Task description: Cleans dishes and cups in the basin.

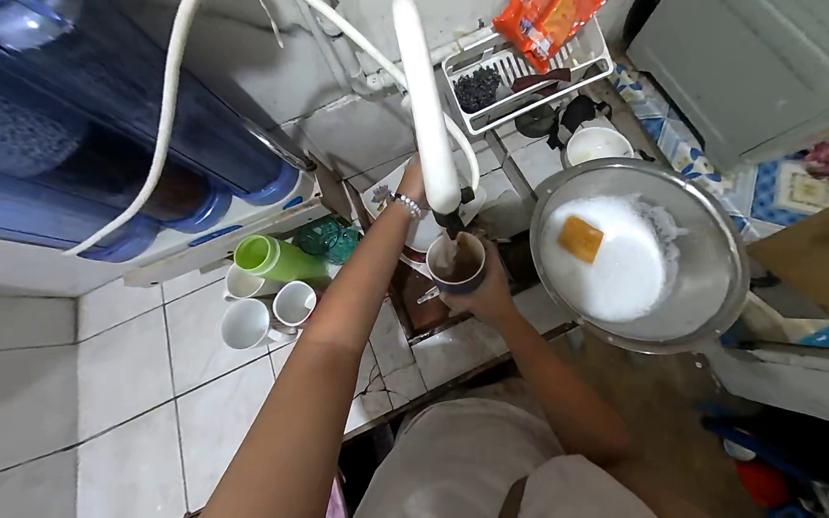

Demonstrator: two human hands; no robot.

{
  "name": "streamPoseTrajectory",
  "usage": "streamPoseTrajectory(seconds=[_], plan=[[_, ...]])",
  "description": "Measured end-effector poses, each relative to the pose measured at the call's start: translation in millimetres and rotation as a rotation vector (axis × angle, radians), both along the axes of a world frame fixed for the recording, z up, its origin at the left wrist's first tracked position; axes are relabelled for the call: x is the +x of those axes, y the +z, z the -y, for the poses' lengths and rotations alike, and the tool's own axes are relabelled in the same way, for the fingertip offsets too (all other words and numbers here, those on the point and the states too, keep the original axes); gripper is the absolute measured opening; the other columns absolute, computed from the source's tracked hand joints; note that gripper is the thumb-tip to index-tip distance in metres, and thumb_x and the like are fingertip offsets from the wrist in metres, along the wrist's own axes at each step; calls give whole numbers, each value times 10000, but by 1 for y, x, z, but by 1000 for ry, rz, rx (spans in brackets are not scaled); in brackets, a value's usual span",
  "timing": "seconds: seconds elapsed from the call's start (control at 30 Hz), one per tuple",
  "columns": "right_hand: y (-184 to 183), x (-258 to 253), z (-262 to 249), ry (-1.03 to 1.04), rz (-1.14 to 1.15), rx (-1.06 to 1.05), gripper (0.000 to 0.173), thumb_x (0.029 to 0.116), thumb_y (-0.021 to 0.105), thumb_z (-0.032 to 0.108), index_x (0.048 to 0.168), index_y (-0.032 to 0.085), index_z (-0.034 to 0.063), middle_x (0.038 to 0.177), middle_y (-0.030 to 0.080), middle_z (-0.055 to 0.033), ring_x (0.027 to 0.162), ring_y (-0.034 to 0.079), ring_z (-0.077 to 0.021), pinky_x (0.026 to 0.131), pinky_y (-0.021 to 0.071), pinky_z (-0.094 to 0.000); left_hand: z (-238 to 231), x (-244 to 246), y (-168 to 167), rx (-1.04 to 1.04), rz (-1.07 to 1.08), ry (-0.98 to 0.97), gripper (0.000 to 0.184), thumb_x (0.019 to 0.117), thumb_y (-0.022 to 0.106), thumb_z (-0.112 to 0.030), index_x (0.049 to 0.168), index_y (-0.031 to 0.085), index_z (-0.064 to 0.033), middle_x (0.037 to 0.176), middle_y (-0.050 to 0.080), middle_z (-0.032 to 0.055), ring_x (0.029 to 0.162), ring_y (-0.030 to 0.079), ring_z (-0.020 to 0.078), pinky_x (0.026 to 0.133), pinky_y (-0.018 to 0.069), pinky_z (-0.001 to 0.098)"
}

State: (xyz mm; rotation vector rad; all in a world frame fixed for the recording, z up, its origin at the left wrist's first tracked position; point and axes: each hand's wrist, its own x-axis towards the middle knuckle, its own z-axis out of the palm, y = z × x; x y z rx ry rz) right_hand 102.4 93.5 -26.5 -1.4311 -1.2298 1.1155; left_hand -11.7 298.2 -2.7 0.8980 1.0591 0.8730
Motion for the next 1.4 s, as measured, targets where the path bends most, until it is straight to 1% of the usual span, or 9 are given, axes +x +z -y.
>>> streamPoseTrajectory(seconds=[0.33, 0.57, 0.8, 0.97, 1.03, 1.23, 1.3, 1.37, 1.4], plan=[[-20, -17, 19, 162, -83, 15, 1134, 519, 955, 194, 1452, 395, -126, 1328, 612, -241, 1234, 613, -191, 1073, 489, -295, -14, -13, -3, 7, -196, -109, 548, 1095, 158, -554, 867, 479, -172, 574, 412, -69, 457, 419, 51, 439, 401, 200], [-18, -7, 14, 70, -37, -66, 1092, 530, 947, 192, 1436, 412, -103, 1304, 620, -231, 1216, 617, -201, 1057, 498, -308, -19, -18, -13, 74, -214, -126, 527, 1102, 188, -534, 977, 539, -162, 633, 454, -73, 501, 460, 27, 468, 427, 180], [1, 15, 26, 82, 92, 62, 1126, 527, 958, 263, 1432, 419, -134, 1315, 622, -257, 1238, 618, -221, 1073, 492, -321, -16, -18, 1, 54, -406, -167, 560, 1110, 155, -509, 919, 519, -129, 652, 456, -59, 532, 464, 44, 513, 437, 208], [0, 15, 14, -15, 217, 85, 1109, 549, 961, 273, 1433, 417, -119, 1311, 606, -302, 1229, 615, -351, 1057, 505, -457, -12, -23, 5, 116, -378, -173, 425, 1127, 225, -433, 1043, 513, -133, 713, 483, -66, 558, 481, 12, 526, 452, 165], [2, 13, 0, -41, 225, 56, 1100, 552, 961, 251, 1439, 414, -102, 1311, 596, -306, 1224, 607, -380, 1044, 504, -502, -12, -24, 5, 124, -416, -160, 452, 1121, 229, -462, 1128, 518, -115, 762, 488, -45, 600, 490, 30, 557, 459, 181], [9, 17, -18, -61, 172, 120, 1106, 552, 955, 221, 1454, 397, -94, 1326, 588, -292, 1214, 610, -368, 1008, 519, -519, -9, -25, 8, 238, -642, -197, 611, 1119, 184, -477, 1164, 585, -18, 828, 522, 8, 672, 485, 66, 669, 460, 252], [9, 19, -14, -48, 61, 46, 1114, 539, 952, 205, 1465, 388, -52, 1282, 620, -247, 1180, 631, -301, 993, 537, -467, 2, -14, 42, 229, -782, -248, 616, 1129, 187, -442, 1300, 559, 18, 975, 578, 102, 788, 519, 129, 780, 468, 300], [1, 16, -6, -19, -61, -39, 1116, 528, 945, 209, 1467, 397, -39, 1285, 622, -218, 1180, 628, -243, 1004, 536, -406, -2, -8, 62, 198, -953, -345, 648, 1127, 206, -450, 1426, 492, 48, 1326, 580, 256, 1157, 577, 296, 1036, 434, 440], [-6, 12, -1, 0, -100, -67, 1109, 523, 944, 213, 1458, 405, -44, 1287, 623, -207, 1181, 628, -219, 1009, 535, -374, -7, -8, 64, 202, -1024, -389, 686, 1120, 222, -477, 1425, 485, 79, 1396, 538, 306, 1272, 543, 376, 1102, 386, 516]])
